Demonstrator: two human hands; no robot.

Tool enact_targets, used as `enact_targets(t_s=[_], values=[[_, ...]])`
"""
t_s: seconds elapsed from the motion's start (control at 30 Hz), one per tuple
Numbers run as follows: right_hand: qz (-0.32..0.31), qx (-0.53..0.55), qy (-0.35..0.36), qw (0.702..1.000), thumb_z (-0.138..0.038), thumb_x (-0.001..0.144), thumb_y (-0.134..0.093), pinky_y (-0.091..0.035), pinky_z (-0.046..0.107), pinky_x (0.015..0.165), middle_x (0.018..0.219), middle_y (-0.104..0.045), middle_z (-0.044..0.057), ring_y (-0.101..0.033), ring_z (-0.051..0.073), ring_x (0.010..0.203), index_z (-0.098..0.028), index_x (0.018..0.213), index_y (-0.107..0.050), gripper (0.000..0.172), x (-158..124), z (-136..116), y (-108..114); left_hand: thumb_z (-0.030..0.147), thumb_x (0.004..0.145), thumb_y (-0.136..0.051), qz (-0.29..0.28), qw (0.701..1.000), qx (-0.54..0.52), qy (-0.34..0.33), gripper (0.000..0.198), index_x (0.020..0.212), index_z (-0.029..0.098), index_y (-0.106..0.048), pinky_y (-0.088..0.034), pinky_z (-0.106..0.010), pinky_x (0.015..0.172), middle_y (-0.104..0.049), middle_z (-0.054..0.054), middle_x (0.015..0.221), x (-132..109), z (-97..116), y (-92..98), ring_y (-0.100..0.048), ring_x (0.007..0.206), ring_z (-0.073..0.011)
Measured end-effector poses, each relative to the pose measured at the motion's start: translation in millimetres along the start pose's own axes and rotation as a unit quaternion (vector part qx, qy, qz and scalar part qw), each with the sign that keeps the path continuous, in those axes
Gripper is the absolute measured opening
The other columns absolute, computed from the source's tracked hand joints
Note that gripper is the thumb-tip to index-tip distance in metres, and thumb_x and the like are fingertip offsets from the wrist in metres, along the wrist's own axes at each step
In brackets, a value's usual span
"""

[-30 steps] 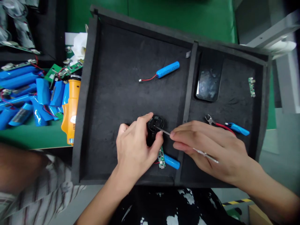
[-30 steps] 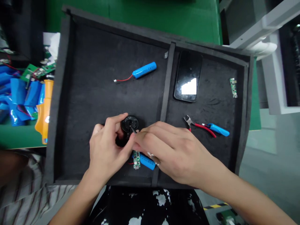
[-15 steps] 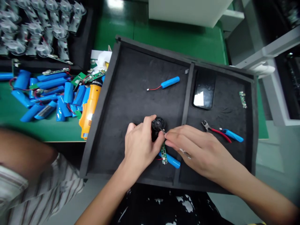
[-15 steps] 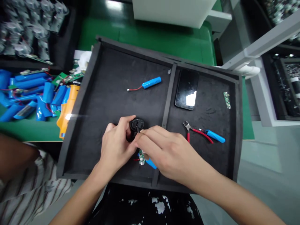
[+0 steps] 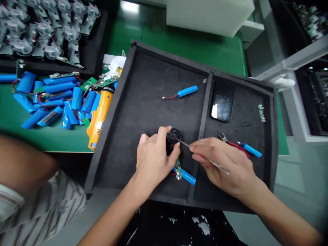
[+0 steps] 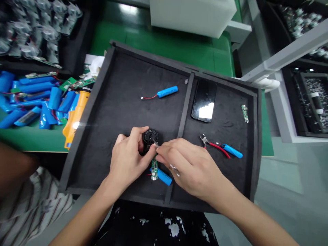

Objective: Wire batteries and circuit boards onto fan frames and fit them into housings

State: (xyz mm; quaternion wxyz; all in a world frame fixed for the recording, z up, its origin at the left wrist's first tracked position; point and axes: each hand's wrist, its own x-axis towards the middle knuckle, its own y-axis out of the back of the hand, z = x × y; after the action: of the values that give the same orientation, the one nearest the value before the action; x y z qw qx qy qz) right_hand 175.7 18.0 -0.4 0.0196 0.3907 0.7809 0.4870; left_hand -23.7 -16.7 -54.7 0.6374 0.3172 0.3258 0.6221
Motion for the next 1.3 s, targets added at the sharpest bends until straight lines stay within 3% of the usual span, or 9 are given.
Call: enact_targets(t_s=[0.23,0.6,0.87,1.07,1.23,1.3], values=[[-0.041,0.009,-0.008,0.999,-0.007,0.1,-0.063,-0.059,0.03,0.088,0.105,-0.074,0.01,-0.069,0.019,0.102,-0.012,0.11,-0.064,0.011,2.5,3.0,-8.5,0.033,0.095,-0.061,-0.004,1.0,0.007,-0.005,0.037,0.128,0.02,-0.051,-0.039,-0.038,0.076,-0.074,-0.001,0.087,1.0,-0.3,-0.9,-0.069,0.069,-0.0217],[-0.105,-0.015,-0.035,0.994,-0.011,0.104,-0.056,-0.061,0.034,0.087,0.111,-0.073,0.007,-0.069,0.02,0.104,-0.018,0.111,-0.063,0.012,8.6,-3.2,-3.2,0.034,0.092,-0.06,-0.015,1.0,0.014,-0.013,0.042,0.13,0.019,-0.048,-0.037,-0.039,0.072,-0.074,-0.001,0.086,1.6,-0.9,0.9,-0.067,0.067,-0.0224],[-0.108,-0.054,-0.009,0.993,-0.006,0.099,-0.062,-0.061,0.037,0.094,0.103,-0.07,0.011,-0.068,0.025,0.105,-0.008,0.114,-0.064,0.015,4.5,-11.7,-16.9,0.028,0.096,-0.056,-0.025,1.0,0.01,-0.016,0.039,0.133,0.017,-0.049,-0.036,-0.038,0.073,-0.071,0.0,0.08,2.2,-3.3,0.1,-0.065,0.065,-0.0209],[-0.087,-0.061,-0.008,0.994,-0.005,0.097,-0.064,-0.062,0.037,0.089,0.104,-0.071,0.012,-0.069,0.024,0.103,-0.007,0.112,-0.065,0.015,2.6,-11.8,-20.6,0.03,0.097,-0.058,-0.021,1.0,0.004,-0.009,0.038,0.132,0.019,-0.049,-0.038,-0.038,0.073,-0.069,0.002,0.077,2.3,-3.4,0.3,-0.065,0.065,-0.0208],[0.039,0.003,-0.032,0.999,-0.002,0.094,-0.066,-0.062,0.03,0.084,0.104,-0.075,0.013,-0.072,0.02,0.098,-0.008,0.113,-0.066,0.02,-5.9,-7.3,-8.9,0.035,0.096,-0.062,-0.002,1.0,-0.001,0.008,0.035,0.126,0.022,-0.05,-0.04,-0.038,0.076,-0.072,0.003,0.078,1.7,-0.9,-1.7,-0.068,0.065,-0.0202],[0.053,0.017,-0.045,0.997,-0.001,0.094,-0.065,-0.063,0.031,0.084,0.104,-0.075,0.013,-0.073,0.02,0.099,-0.01,0.114,-0.066,0.022,-8.5,-6.1,-6.9,0.035,0.096,-0.063,0.003,1.0,-0.002,0.006,0.035,0.126,0.022,-0.05,-0.04,-0.039,0.077,-0.074,0.002,0.08,0.9,-0.7,-3.0,-0.069,0.064,-0.02]])
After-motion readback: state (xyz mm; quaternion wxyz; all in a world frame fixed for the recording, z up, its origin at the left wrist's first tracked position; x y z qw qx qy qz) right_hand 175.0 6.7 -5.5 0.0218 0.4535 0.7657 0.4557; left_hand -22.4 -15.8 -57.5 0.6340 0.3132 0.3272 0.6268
